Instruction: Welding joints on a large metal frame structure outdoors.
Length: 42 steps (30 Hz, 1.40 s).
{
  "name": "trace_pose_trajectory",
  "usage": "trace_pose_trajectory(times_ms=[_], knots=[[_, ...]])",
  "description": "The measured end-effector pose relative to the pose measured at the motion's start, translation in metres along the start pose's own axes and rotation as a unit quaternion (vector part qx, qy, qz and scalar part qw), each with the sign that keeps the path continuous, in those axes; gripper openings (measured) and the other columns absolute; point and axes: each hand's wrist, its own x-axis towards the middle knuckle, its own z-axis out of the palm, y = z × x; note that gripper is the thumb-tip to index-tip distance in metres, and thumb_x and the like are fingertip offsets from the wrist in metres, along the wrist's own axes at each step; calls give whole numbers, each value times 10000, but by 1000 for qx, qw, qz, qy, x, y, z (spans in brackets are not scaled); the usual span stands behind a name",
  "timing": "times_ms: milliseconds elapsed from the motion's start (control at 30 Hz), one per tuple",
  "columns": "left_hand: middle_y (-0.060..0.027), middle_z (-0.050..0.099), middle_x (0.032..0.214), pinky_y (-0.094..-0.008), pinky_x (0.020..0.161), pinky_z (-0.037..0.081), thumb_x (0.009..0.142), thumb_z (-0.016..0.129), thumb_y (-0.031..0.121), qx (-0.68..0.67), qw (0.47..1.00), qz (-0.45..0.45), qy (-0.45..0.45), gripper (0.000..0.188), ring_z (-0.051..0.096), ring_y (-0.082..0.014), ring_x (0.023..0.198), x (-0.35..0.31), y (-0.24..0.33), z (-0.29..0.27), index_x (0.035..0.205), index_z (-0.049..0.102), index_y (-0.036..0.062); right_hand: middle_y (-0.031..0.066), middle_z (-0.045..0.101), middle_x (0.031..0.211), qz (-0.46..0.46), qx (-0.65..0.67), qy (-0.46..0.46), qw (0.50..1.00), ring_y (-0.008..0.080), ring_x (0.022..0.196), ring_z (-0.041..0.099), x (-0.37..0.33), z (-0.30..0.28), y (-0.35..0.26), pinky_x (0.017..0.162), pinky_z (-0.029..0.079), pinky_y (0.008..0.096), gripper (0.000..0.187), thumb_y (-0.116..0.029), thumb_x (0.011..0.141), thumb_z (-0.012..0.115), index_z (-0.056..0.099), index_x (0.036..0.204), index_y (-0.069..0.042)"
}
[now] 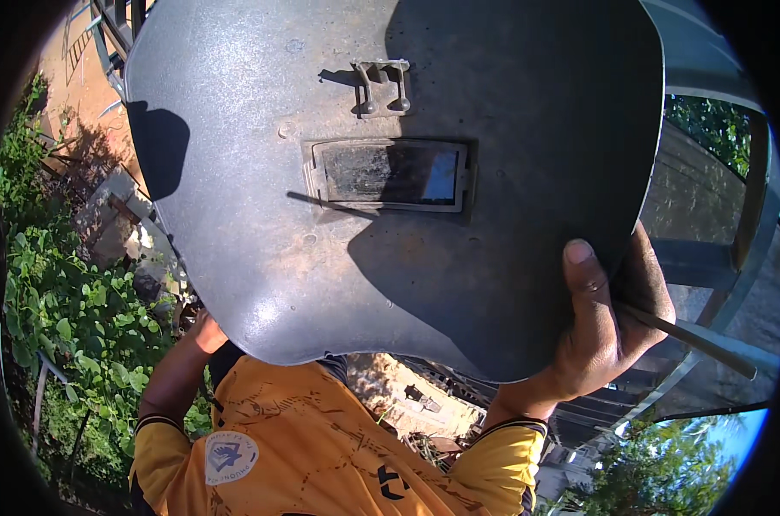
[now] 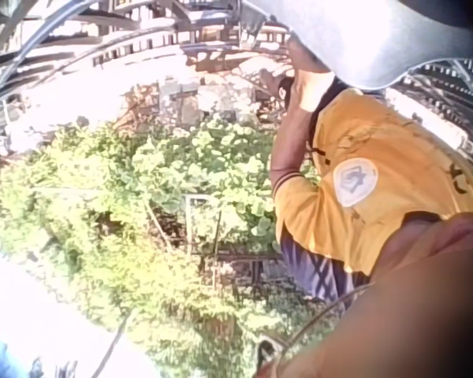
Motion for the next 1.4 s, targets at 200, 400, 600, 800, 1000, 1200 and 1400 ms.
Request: trace_pose_trajectory(times_ms=[200,400,600,800,1000,1200,1400], knots=[[-121,551,1229,-413,970,415,868,560,271,174,969,127,120,397,512,-263,1159,8,8,1,1230,544,111,200,675,877,3,16,-3,1000,228,760,657,-1,0,-1,802,505,308,327,31,696,628,629,1016,98],[-134,574,1182,-413,930,450,856,581,269,59,985,103,126,439,552,-261,1104,11,-5,6,1248,517,79,199,675,869,-17,7,20,1000,233,756,662,-2,-4,1,789,513,313,324,30,700,632,629,1017,97],[-123,611,1025,-318,807,477,849,613,229,98,961,111,232,483,591,-176,925,5,22,5,1238,464,-17,182,677,840,-28,-60,13,998,225,748,656,2,-9,0,758,514,298,312,15,714,631,633,1017,88],[-20,577,720,-223,487,414,847,602,187,-11,940,56,337,462,504,-82,516,-1,16,4,1228,457,-31,177,645,940,-348,-422,55,835,259,851,632,3,-56,-2,736,536,330,289,-165,786,622,651,977,51],[2,525,679,-191,438,355,850,601,188,-43,937,78,339,455,417,-35,476,2,20,5,1227,463,-26,196,608,1002,-461,-577,104,666,297,909,616,5,-94,-16,748,550,346,327,-266,850,586,649,968,33],[-2,560,747,-195,446,350,860,594,199,24,952,70,298,471,428,-39,497,3,26,2,1250,447,-20,184,638,997,-382,-505,150,759,266,897,608,9,-107,-24,743,551,331,284,-179,854,530,631,1062,-14],[-145,609,1007,-303,820,466,855,630,205,-44,959,22,277,510,586,-172,921,5,17,7,1249,432,-54,220,551,1058,-415,-470,144,766,309,944,605,2,-80,-16,791,553,353,343,-261,893,532,616,1039,38]])
